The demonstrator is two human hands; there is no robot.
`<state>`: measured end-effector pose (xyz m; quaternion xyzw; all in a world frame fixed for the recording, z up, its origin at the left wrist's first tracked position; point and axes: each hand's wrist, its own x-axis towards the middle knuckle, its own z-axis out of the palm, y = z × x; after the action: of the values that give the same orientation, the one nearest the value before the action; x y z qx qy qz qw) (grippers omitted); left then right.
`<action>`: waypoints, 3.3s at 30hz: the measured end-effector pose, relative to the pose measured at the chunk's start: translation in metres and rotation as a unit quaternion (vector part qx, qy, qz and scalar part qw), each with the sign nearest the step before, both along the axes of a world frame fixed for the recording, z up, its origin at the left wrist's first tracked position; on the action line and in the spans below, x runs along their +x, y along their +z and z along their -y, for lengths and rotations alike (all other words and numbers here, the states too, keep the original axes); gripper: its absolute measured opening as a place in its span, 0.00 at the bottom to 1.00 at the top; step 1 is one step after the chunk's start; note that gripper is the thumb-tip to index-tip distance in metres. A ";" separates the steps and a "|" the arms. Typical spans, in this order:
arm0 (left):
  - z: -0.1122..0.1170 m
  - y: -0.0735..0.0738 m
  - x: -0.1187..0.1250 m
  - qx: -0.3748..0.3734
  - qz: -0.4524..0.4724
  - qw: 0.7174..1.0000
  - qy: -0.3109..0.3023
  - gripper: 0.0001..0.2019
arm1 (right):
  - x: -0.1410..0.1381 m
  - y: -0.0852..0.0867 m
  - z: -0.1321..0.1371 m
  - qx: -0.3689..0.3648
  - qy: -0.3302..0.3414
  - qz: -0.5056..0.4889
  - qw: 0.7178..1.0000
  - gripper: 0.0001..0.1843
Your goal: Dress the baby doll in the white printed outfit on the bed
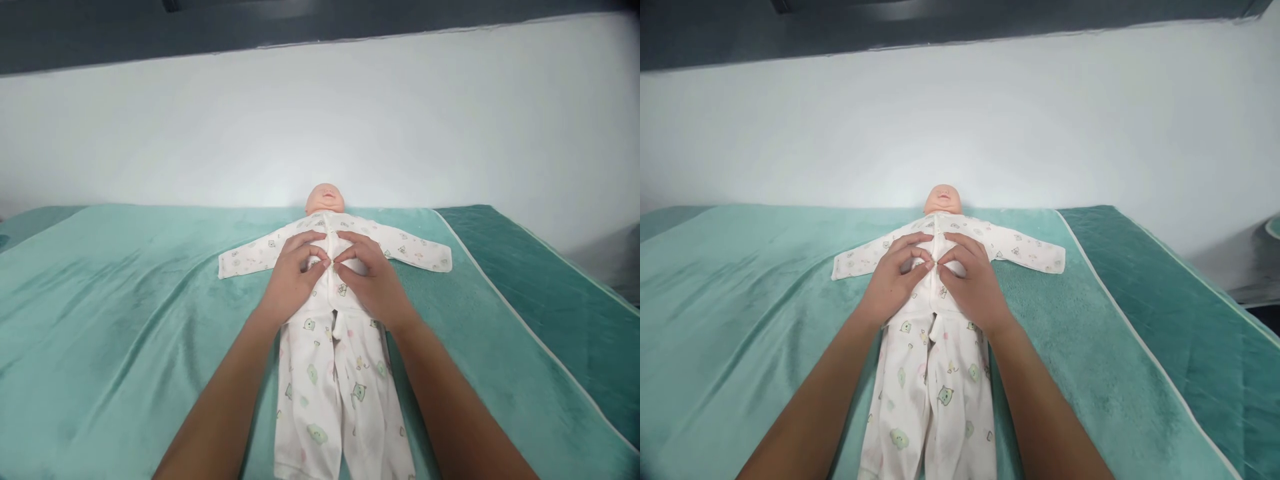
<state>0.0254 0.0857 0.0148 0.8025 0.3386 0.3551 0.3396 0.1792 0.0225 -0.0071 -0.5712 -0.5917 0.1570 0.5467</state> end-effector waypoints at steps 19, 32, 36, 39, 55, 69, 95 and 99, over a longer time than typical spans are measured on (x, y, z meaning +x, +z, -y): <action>-0.003 -0.003 -0.001 -0.088 0.042 0.995 -0.007 0.06 | -0.001 -0.005 0.001 0.079 -0.022 0.132 0.988 0.08; -0.008 -0.012 0.003 -0.073 0.042 0.996 0.033 0.05 | -0.007 -0.004 0.000 0.047 -0.032 0.091 0.994 0.19; -0.006 -0.007 0.000 -0.070 0.022 0.997 0.025 0.03 | -0.008 -0.004 0.000 0.041 -0.048 0.057 0.996 0.19; -0.004 -0.004 -0.001 -0.076 0.006 0.997 0.010 0.04 | -0.008 -0.005 -0.001 0.038 -0.054 0.035 0.997 0.17; -0.001 0.003 0.002 -0.125 0.013 0.992 0.019 0.05 | -0.009 -0.003 -0.001 0.038 -0.051 0.012 0.998 0.12; -0.005 -0.005 0.001 -0.105 0.051 0.993 0.001 0.06 | -0.005 -0.005 -0.003 0.019 -0.029 0.065 0.997 0.10; -0.006 -0.014 0.000 0.120 0.014 0.993 0.017 0.17 | -0.004 -0.010 -0.004 0.040 -0.042 0.040 0.998 0.17; -0.008 -0.016 -0.002 0.169 -0.028 0.985 0.004 0.22 | -0.005 -0.009 -0.003 0.047 -0.019 0.061 0.997 0.16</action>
<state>0.0236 0.0937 -0.0012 0.8566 0.2861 0.3859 0.1884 0.1742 0.0252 -0.0160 -0.5643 -0.6197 0.0835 0.5391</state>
